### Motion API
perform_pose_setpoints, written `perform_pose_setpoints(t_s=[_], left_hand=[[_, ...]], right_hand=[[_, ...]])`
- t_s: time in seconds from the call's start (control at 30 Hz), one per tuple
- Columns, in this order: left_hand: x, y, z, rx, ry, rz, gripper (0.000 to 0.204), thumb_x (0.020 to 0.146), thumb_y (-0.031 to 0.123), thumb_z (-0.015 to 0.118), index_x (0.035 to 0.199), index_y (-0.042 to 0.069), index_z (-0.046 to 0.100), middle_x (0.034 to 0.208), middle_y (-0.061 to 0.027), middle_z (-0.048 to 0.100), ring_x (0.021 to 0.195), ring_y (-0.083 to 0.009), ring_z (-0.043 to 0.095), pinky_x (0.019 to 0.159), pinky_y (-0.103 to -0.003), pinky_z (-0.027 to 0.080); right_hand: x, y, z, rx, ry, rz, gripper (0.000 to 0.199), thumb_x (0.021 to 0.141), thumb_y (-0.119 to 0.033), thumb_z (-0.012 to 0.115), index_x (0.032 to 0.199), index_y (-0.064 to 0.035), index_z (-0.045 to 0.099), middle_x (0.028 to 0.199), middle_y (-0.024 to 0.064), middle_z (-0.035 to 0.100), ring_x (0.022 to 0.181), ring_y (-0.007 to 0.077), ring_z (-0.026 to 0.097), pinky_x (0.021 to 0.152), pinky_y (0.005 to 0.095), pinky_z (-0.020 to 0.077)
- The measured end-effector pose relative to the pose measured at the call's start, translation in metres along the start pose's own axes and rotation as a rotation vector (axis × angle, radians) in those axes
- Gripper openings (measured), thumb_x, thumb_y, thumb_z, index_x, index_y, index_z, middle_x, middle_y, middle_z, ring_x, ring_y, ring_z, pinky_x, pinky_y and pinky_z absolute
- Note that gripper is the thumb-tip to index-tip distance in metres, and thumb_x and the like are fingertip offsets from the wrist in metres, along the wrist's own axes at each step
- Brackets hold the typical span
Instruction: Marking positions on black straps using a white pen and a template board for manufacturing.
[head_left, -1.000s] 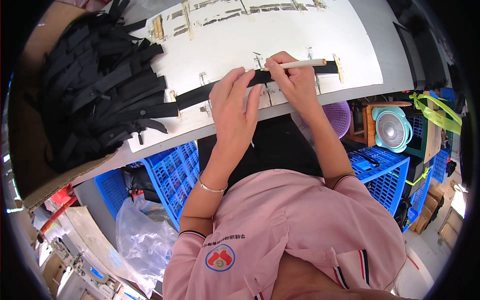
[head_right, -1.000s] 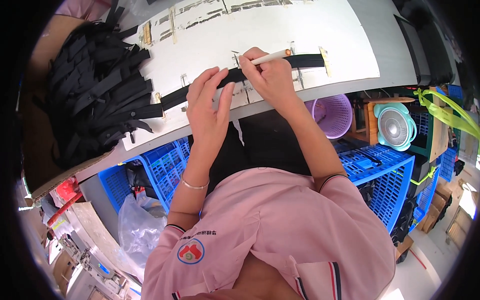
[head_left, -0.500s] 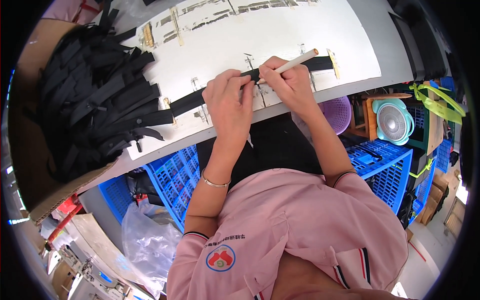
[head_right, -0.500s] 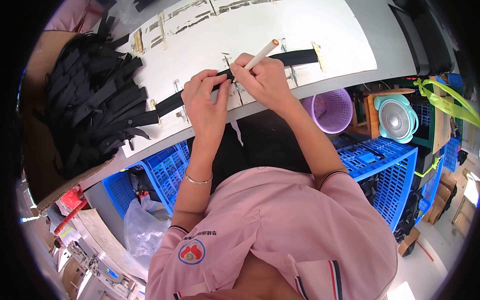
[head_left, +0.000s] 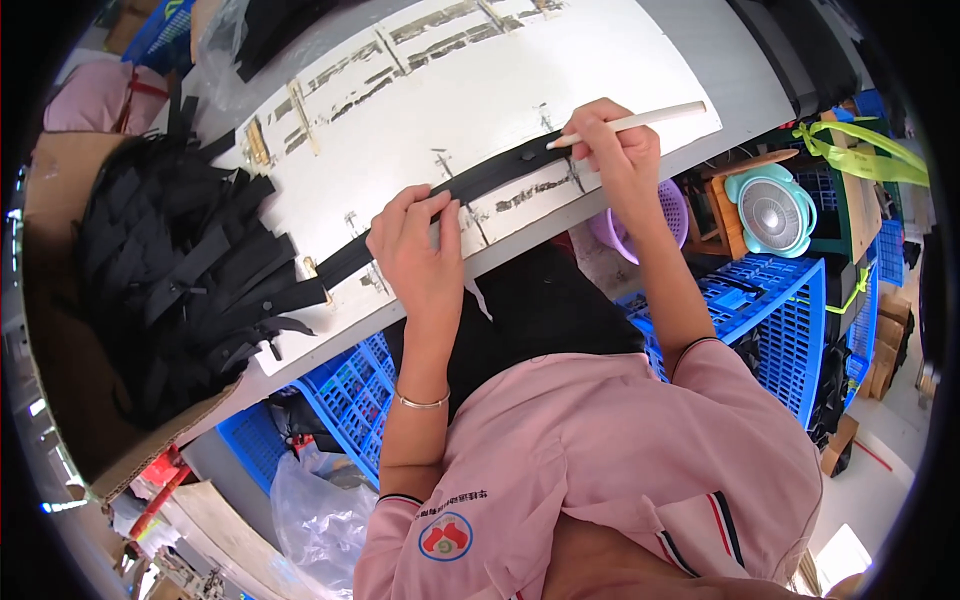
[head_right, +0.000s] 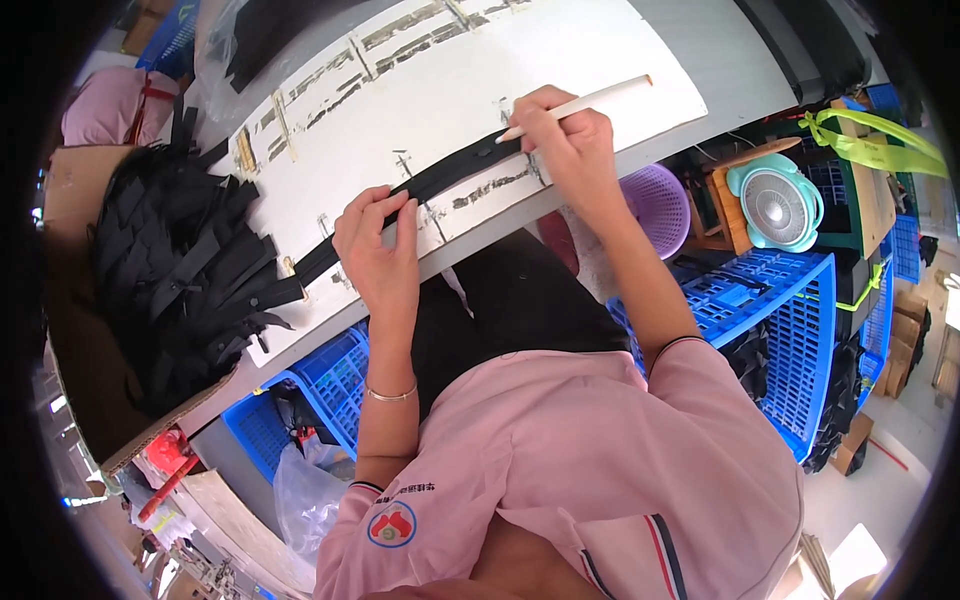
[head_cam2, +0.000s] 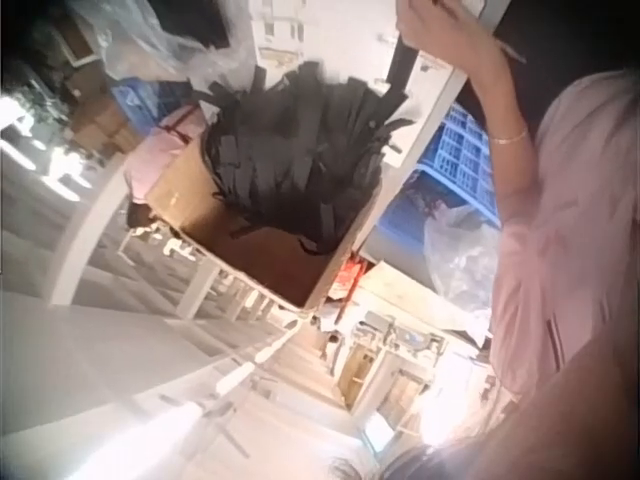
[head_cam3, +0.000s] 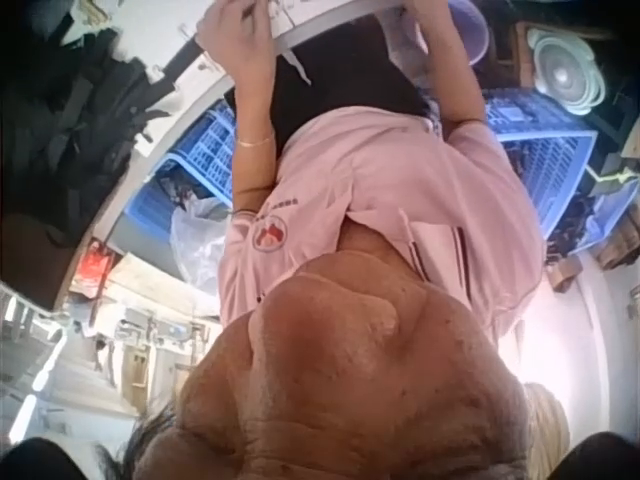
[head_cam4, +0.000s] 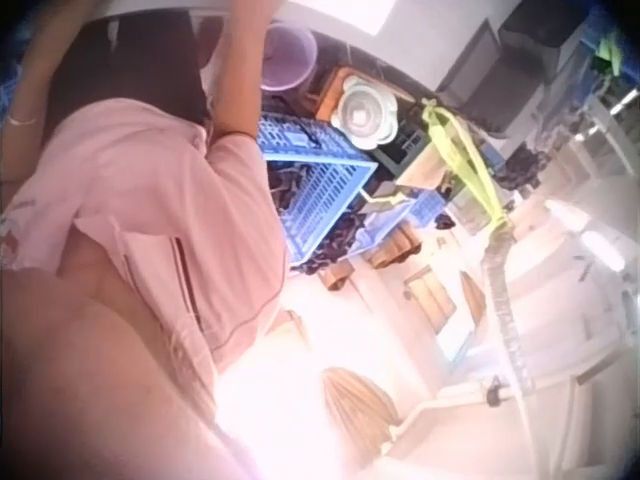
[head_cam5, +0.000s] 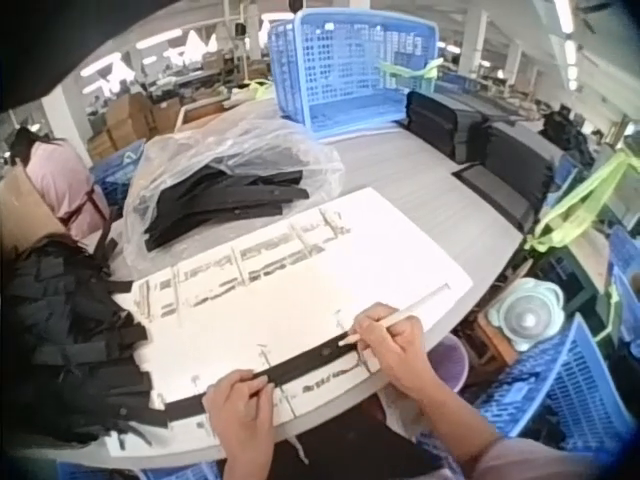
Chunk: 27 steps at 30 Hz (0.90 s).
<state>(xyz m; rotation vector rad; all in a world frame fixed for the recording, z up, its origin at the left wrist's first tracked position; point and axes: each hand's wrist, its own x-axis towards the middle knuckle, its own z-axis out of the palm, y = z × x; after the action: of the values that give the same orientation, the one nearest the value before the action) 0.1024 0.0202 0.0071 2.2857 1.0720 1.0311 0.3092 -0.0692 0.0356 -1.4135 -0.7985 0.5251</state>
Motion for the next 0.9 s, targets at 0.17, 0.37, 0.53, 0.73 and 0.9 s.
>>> perform_pose_setpoints(t_s=[0.17,0.37,0.53,0.73,0.9], left_hand=[[0.0,0.005,0.001,0.016,-0.013,-0.028,0.013,0.084,0.01,0.078,0.097,0.009,0.075,0.109,-0.0042,0.07,0.1,-0.0235,0.062,0.091,-0.038,0.043],[0.02,0.044,0.031,-0.168,-0.076,0.048,0.011,0.085,0.009,0.077,0.095,0.008,0.074,0.105,-0.0045,0.07,0.099,-0.0251,0.062,0.089,-0.038,0.045],[0.033,0.055,0.068,-0.229,-0.134,0.117,0.011,0.084,0.008,0.077,0.094,0.007,0.073,0.101,-0.0039,0.07,0.098,-0.0259,0.062,0.089,-0.038,0.045],[0.029,0.055,0.075,-0.159,-0.116,0.15,0.01,0.083,0.008,0.078,0.091,0.007,0.073,0.099,-0.0022,0.069,0.098,-0.0245,0.061,0.09,-0.038,0.043],[0.029,0.054,0.076,-0.163,-0.109,0.156,0.009,0.083,0.008,0.078,0.091,0.007,0.074,0.099,-0.0018,0.069,0.098,-0.0238,0.061,0.089,-0.038,0.043]], right_hand=[[0.014,0.019,-0.024,-0.134,0.009,0.017,0.022,0.102,-0.015,0.06,0.092,0.0002,0.072,0.077,-0.0006,0.065,0.066,0.0033,0.051,0.059,0.0202,0.04],[0.015,0.028,-0.024,-0.152,-0.023,-0.022,0.021,0.103,-0.014,0.059,0.094,0.0,0.072,0.077,-0.0009,0.064,0.067,0.0024,0.049,0.059,0.0192,0.0379],[0.017,0.033,-0.019,-0.142,-0.013,-0.086,0.022,0.1,-0.014,0.064,0.088,0.0041,0.069,0.076,0.0008,0.066,0.064,0.0059,0.05,0.057,0.025,0.0423],[0.017,0.04,-0.022,-0.313,-0.029,-0.114,0.021,0.1,-0.015,0.065,0.093,0.0038,0.069,0.071,0.0018,0.064,0.06,0.0061,0.052,0.054,0.0272,0.0426],[0.015,0.036,-0.021,-0.257,-0.008,-0.116,0.02,0.1,-0.018,0.065,0.093,0.0008,0.069,0.069,0.0027,0.063,0.061,0.0069,0.053,0.055,0.0276,0.0426]])
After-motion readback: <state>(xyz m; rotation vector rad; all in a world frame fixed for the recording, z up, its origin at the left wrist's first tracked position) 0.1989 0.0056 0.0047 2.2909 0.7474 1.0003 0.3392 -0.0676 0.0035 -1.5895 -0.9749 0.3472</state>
